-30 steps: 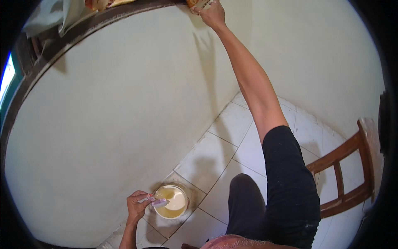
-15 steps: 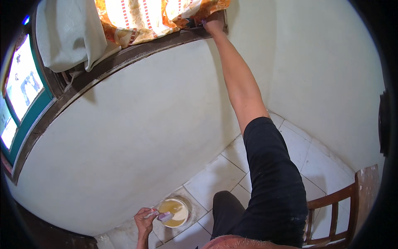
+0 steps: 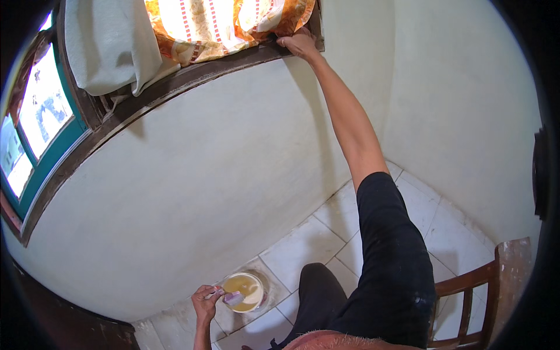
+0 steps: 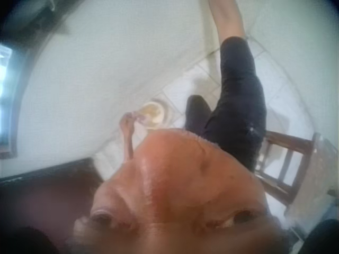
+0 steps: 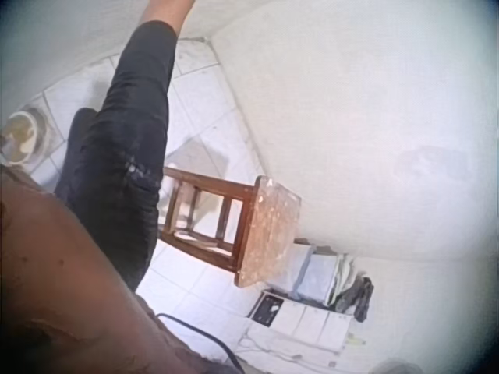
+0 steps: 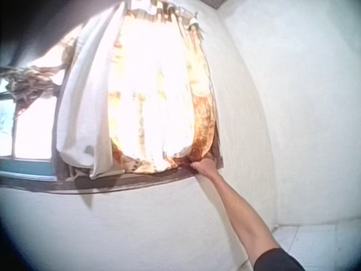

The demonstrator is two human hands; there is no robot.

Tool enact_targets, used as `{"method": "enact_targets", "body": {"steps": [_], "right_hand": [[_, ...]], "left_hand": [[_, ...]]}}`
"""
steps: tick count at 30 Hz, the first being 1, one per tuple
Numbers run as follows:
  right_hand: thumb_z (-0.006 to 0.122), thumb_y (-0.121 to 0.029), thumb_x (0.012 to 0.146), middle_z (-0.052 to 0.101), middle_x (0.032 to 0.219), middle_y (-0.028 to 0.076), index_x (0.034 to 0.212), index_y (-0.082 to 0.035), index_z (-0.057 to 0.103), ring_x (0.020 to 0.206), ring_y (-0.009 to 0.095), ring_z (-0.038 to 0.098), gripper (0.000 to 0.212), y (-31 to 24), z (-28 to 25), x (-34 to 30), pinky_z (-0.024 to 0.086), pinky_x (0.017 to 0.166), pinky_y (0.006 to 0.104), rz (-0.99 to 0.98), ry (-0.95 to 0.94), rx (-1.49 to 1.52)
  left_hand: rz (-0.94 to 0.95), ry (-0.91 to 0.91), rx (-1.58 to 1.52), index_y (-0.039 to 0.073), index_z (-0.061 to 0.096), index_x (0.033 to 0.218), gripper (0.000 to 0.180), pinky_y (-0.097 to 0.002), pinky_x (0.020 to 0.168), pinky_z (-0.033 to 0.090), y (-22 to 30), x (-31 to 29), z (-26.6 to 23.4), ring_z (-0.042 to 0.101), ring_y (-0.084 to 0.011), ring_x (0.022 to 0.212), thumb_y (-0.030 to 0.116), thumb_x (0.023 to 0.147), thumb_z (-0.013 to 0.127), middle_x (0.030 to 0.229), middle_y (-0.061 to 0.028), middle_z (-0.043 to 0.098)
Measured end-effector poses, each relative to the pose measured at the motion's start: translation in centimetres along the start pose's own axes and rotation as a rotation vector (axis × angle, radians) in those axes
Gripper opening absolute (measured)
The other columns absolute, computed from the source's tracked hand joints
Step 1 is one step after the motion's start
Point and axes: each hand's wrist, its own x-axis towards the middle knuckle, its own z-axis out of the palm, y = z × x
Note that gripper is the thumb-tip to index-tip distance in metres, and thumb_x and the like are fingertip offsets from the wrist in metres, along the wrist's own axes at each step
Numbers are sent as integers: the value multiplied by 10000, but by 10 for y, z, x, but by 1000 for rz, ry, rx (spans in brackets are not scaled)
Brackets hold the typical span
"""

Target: The person paints a wall by dipping a brush into a bucket of paint and applying it to the surface, working from a standing position and then sitting on the floor to reach lower sections.

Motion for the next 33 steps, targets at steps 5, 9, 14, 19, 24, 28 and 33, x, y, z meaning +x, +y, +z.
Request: {"method": "enact_targets", "body": {"steps": [5, 9, 14, 19, 24, 28, 33], "right_hand": [[685, -150, 597, 418, 1275, 230, 1198, 4, 386, 1208, 374, 379, 688, -31, 9, -43, 346, 952, 500, 34, 286, 412], [663, -123, 609, 456, 1171, 227, 1094, 25, 387, 1110, 380, 432, 578, -31, 33, -58, 406, 876, 471, -13, 678, 67], [688, -173, 645, 557, 1023, 165, 989, -1, 527, 936, 271, 544, 417, -68, 17, -222, 469, 779, 384, -8, 94, 463], [750, -375, 663, 603, 1054, 174, 1108, -1, 585, 911, 267, 598, 604, -175, 49, -442, 483, 807, 344, -286, -1109, 595], [740, -401, 651, 623, 768, 227, 830, 33, 644, 744, 358, 619, 479, -208, 133, -552, 482, 707, 419, -267, -1227, 619], [701, -356, 690, 586, 610, 218, 676, 26, 626, 608, 364, 604, 390, -192, 164, -569, 479, 616, 425, -155, -1190, 710], [691, -333, 682, 567, 578, 214, 625, 27, 595, 585, 379, 592, 376, -167, 175, -581, 484, 601, 425, -106, -1123, 470]], "left_hand": [[23, 24, 12, 33, 719, 828, 128, -280, 722, 477, 14, -5, -5, 622, -182, 751, 76, 707, 717, 761, -98, 656], [75, 23, 252, 14, 700, 836, 185, -318, 716, 474, 20, -9, -16, 622, -214, 751, 182, 765, 672, 783, -110, 660], [-65, -4, 362, 20, 677, 859, 273, -344, 769, 472, -22, 18, -15, 621, -276, 832, 270, 751, 706, 863, -141, 656], [71, -146, 187, 32, 710, 894, 173, -272, 702, 457, 52, 43, -30, 586, -155, 753, 154, 772, 692, 819, -77, 651], [8, -280, 54, 67, 722, 905, 171, -261, 750, 454, 28, 71, -16, 586, -132, 810, 110, 739, 729, 847, -47, 652], [69, -390, -18, 54, 718, 914, 177, -264, 768, 455, -2, 90, -1, 590, -132, 820, 77, 739, 726, 862, -47, 653], [-16, -267, 310, -19, 610, 1105, 413, -298, 752, 485, -61, 105, -1, 631, -167, 844, 329, 882, 587, 855, -121, 653]]}}
